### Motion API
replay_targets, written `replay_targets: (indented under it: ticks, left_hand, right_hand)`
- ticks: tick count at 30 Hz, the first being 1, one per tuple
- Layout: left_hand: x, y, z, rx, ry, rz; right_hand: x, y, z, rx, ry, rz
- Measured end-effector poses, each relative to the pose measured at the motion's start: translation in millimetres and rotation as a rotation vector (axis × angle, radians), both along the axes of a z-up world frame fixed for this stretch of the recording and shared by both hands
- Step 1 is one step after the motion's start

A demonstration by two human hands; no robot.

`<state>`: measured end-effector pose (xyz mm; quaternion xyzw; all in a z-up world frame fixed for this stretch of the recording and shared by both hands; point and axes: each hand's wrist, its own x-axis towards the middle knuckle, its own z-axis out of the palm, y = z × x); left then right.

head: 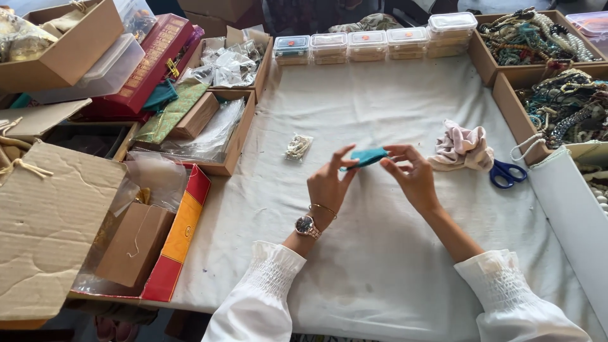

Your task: The person cleans a gold-colored beaded necklace with a cloth, then places it into a small clear plastic bag. They subsequently put the bagged necklace into a small teal drawstring pouch, place the pouch into a clear plastic container, and wipe the container with a cloth before setting it aside.

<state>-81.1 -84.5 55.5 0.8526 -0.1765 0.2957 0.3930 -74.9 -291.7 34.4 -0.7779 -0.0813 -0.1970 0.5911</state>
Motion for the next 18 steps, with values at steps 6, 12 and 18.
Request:
replay_targets:
  ticks: [6,12,18]
  left_hand:
    - [4.2,-4.6,-23.7,0.097,-0.045,-0.093]
    - [2.9,-2.6,-12.0,0.060,0.182,-0.120]
    - [5.4,-2.0,-14.9,0.049,0.167,-0.134]
  right_hand:
    - [-9.5,5.4,13.4,-0.103,-0.053,0.077]
    - [0.6,-6.4,1.6,-0.022,0.051,0.107]
    - [6.8,-21.9,1.5,-0.057,-0.012,0.143]
